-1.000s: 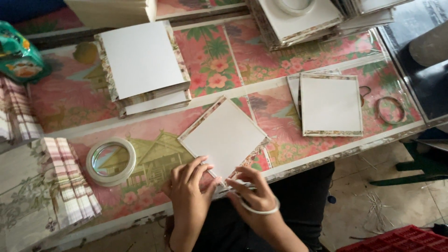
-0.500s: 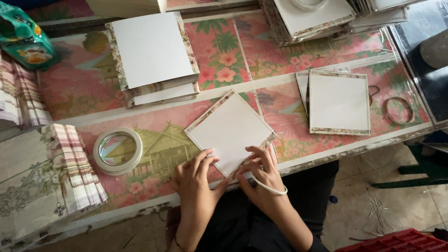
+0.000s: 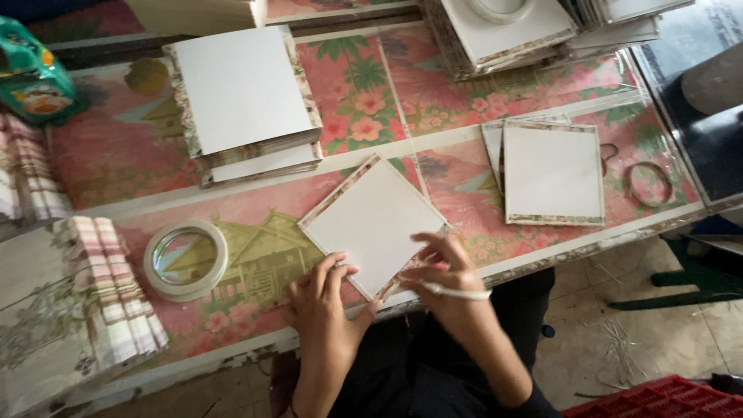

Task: Applying double-sided tape to the edges of decorative cards and peeling the backing before stacking them.

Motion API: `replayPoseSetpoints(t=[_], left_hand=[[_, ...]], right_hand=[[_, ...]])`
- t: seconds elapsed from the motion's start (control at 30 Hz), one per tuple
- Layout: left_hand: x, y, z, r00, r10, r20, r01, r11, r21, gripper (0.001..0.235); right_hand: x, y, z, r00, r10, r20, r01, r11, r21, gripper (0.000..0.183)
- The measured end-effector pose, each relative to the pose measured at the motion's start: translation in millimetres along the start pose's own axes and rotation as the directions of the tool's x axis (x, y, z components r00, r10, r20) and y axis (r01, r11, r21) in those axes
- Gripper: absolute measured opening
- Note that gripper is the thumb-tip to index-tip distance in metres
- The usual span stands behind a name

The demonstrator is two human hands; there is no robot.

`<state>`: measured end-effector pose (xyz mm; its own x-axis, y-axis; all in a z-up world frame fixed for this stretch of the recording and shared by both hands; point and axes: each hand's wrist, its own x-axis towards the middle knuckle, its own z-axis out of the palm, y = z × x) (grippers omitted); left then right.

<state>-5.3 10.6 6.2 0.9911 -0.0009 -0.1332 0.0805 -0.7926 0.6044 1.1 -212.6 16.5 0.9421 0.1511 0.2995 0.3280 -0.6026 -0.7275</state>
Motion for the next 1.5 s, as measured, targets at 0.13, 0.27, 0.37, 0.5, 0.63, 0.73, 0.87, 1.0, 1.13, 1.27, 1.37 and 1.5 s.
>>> replayPoseSetpoints(t=[0.13, 0.27, 0.37, 0.5, 0.63, 0.73, 0.87, 1.0, 1.13, 1.27, 1.37, 1.5], left_hand=[[-1.2, -1.9, 4.3, 0.998, 0.026, -0.053, -0.024, 0.999, 0.041, 0.066], [-0.8, -1.2, 1.4, 1.000, -0.008, 0.008, 0.007, 0.999, 0.031, 0.065], [-0.8, 1.1, -0.2, 1.000, -0.006, 0.005, 0.006, 0.999, 0.033, 0.064], [-1.7, -0.1, 1.1, 1.000, -0.005, -0.004, 0.005, 0.999, 0.038, 0.061], [-1.1, -2.7, 3.1, 1.000, -0.017, 0.012, 0.016, 0.999, 0.040, 0.059], [-1.4, -9.5, 9.0, 0.999, 0.026, -0.028, -0.025, 0.999, 0.035, 0.059], [6.5, -37.6, 7.0, 0.974, 0.117, -0.195, -0.119, 0.993, 0.003, 0.056], [15.6, -63.6, -14.1, 0.953, -0.105, -0.284, 0.125, 0.991, 0.055, 0.062], [33.0, -42.9, -4.9, 0.945, 0.004, -0.326, 0.043, 0.990, 0.137, 0.070], [38.8, 9.4, 20.7, 0.965, 0.205, -0.162, -0.205, 0.979, 0.013, 0.071], [40.6, 30.5, 25.9, 0.959, 0.281, -0.037, -0.284, 0.956, -0.080, 0.066], [40.2, 28.7, 29.1, 0.966, 0.258, 0.008, -0.255, 0.958, -0.129, 0.061]], right_hand=[[17.9, 25.2, -40.5, 0.996, 0.016, -0.086, -0.018, 0.999, -0.030, 0.012], [31.7, 46.7, -62.9, 0.986, -0.002, -0.165, -0.024, 0.987, -0.159, 0.011], [32.8, 61.1, -61.7, 0.986, -0.014, -0.168, -0.020, 0.980, -0.200, 0.009], [33.5, 68.3, -55.9, 0.990, 0.037, -0.136, -0.069, 0.968, -0.240, 0.012], [29.6, 81.3, -47.1, 0.989, 0.056, -0.138, -0.084, 0.975, -0.205, 0.013], [26.0, 84.2, -42.9, 0.988, 0.088, -0.131, -0.125, 0.943, -0.309, 0.012], [18.1, 59.2, -30.2, 0.987, 0.076, -0.142, -0.126, 0.916, -0.381, 0.008], [-5.9, 28.8, -2.1, 0.989, 0.019, -0.145, -0.061, 0.955, -0.289, 0.006], [-17.2, 2.0, 10.7, 0.989, 0.025, -0.145, -0.063, 0.962, -0.266, 0.012], [-20.1, -9.6, 11.8, 0.991, 0.022, -0.129, -0.045, 0.983, -0.178, 0.008], [-23.4, -10.6, 4.7, 0.990, 0.034, -0.136, -0.057, 0.985, -0.164, 0.007], [-35.2, 2.2, -1.2, 0.975, 0.101, -0.199, -0.135, 0.977, -0.167, 0.011]])
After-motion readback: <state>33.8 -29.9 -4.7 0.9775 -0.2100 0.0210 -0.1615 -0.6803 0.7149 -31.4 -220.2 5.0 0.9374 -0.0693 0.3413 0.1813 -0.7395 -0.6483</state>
